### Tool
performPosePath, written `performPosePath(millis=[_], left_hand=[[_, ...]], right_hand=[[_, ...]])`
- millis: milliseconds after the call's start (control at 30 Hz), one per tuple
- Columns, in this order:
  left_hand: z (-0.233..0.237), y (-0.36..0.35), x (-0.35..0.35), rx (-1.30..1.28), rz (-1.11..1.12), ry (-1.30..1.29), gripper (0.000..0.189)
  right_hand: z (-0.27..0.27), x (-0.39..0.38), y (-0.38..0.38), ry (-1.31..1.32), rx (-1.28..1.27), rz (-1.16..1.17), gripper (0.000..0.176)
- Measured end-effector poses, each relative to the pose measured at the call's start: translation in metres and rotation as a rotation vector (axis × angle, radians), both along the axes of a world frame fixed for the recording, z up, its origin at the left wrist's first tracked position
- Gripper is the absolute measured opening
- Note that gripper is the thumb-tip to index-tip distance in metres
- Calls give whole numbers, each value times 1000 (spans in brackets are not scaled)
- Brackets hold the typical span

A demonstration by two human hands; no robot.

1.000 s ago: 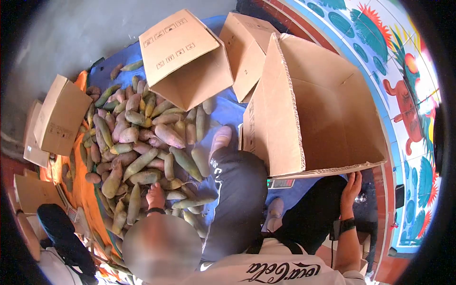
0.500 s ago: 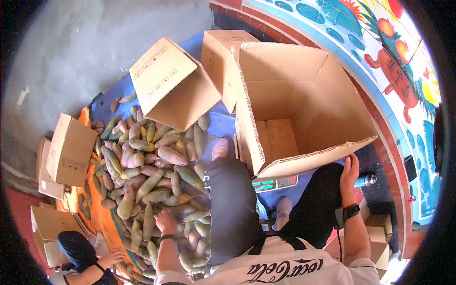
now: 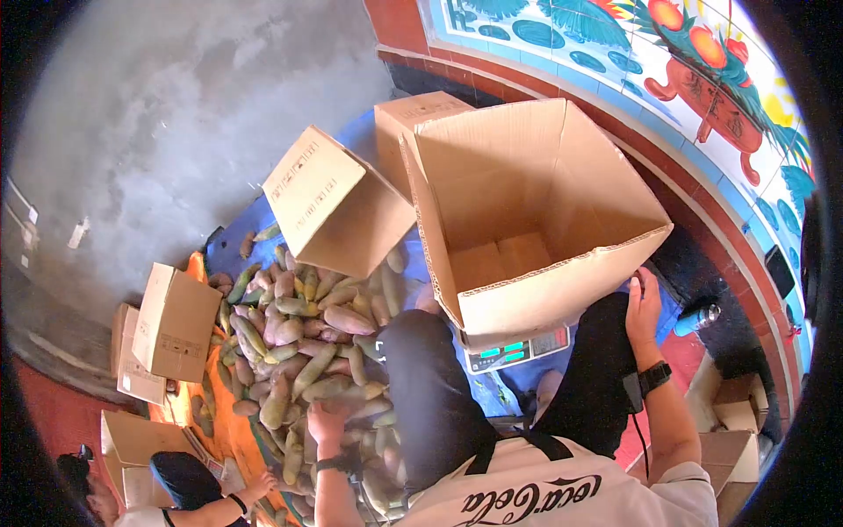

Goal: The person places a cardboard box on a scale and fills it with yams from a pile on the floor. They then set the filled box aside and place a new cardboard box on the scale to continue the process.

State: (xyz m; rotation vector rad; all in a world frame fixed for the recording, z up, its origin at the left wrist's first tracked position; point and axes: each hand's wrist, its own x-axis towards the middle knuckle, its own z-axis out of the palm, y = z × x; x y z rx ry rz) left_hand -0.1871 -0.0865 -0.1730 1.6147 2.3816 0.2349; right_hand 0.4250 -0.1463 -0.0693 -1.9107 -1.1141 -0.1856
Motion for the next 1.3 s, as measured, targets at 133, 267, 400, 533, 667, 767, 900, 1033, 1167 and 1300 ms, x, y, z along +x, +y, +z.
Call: performPosePath(millis=[133, 267, 400, 533, 667, 767, 900, 1033, 1167, 1300], left_hand=[[83, 30, 51, 459, -106, -126, 64], [167, 51, 97, 757, -176, -229, 64], [238, 55, 148, 870, -326, -552, 65], [266, 59, 191, 923, -536, -1002, 67], [287, 58, 238, 881, -679, -956, 64], [290, 67, 264, 884, -829, -770, 59], [288, 73, 293, 763, -975, -576, 54], [286, 74, 308, 588, -1045, -463, 55], [282, 80, 312, 452, -1032, -433, 52], [284, 86, 313, 374, -965, -407, 51]], right_hand=[[1, -2, -1, 78, 30, 21, 26], [1, -3, -1, 78, 53, 29, 26], [4, -7, -1, 70, 66, 48, 27], [3, -6, -2, 77, 81, 48, 27], [3, -6, -3, 96, 67, 36, 27], [7, -8, -4, 109, 88, 43, 26], [7, -9, -4, 133, 129, 59, 27], [7, -7, -6, 140, 89, 40, 28], [10, -8, -7, 155, 85, 53, 29], [6, -6, -6, 138, 69, 90, 34]])
